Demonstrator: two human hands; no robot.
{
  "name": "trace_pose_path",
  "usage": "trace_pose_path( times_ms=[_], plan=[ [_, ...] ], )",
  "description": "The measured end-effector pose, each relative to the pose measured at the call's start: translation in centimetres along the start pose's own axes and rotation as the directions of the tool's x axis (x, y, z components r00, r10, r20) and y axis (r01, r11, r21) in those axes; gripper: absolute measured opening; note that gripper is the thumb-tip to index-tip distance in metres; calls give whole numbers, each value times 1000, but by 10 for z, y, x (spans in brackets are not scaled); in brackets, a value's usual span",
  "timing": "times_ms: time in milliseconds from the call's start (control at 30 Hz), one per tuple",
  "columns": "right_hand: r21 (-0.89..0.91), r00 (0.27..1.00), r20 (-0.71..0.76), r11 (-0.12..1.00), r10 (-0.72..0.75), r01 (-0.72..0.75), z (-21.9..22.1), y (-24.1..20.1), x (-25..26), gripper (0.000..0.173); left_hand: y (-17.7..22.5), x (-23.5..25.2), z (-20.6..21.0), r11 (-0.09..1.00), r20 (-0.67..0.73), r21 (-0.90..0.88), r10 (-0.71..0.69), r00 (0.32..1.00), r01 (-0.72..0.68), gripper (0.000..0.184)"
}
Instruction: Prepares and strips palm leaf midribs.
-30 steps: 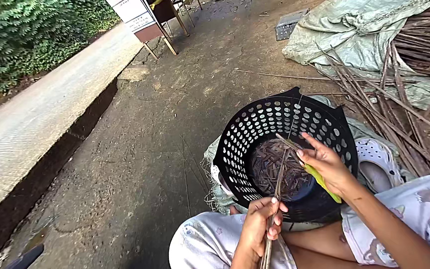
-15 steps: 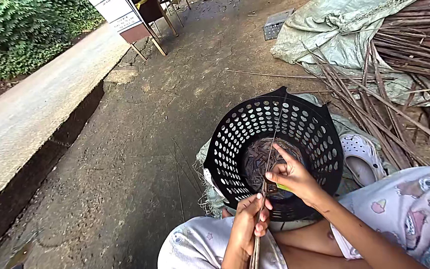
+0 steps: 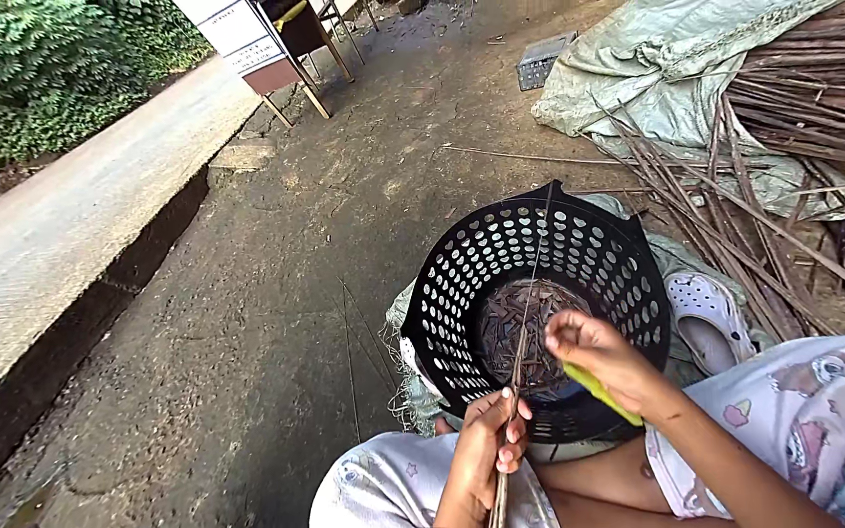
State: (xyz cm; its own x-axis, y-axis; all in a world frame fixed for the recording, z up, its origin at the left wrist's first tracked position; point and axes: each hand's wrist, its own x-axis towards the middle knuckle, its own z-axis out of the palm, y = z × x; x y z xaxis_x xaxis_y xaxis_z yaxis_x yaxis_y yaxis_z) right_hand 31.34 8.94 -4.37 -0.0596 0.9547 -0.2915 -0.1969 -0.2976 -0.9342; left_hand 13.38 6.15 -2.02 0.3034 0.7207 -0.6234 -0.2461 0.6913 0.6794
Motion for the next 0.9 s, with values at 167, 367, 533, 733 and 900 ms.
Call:
trace_pose_path(
  times_ms=[167, 367, 533, 733, 900],
  plan=[
    [-7, 892, 383, 967, 239, -256, 11, 1, 1, 21, -2, 0, -2, 1000, 76, -18, 16, 997, -15, 46],
    [28, 964, 205, 983, 171, -180, 17, -1, -4, 32, -1, -2, -2, 999, 96, -15, 33, 995, -31, 43],
    [99, 991, 85, 989, 101, -110, 27, 6, -7, 35, -3, 1, -1, 999, 79, -16, 50, 996, -49, 42],
    [110, 978, 207, 994, -21, -2, 21, 13, -7, 34, -1, -3, -6, 996, 113, -74, 59, 992, -51, 44],
    [50, 898, 440, 999, -11, -12, 2, 15, -5, 34, -1, -2, -7, 993, 132, -101, 67, 989, -54, 44]
  ],
)
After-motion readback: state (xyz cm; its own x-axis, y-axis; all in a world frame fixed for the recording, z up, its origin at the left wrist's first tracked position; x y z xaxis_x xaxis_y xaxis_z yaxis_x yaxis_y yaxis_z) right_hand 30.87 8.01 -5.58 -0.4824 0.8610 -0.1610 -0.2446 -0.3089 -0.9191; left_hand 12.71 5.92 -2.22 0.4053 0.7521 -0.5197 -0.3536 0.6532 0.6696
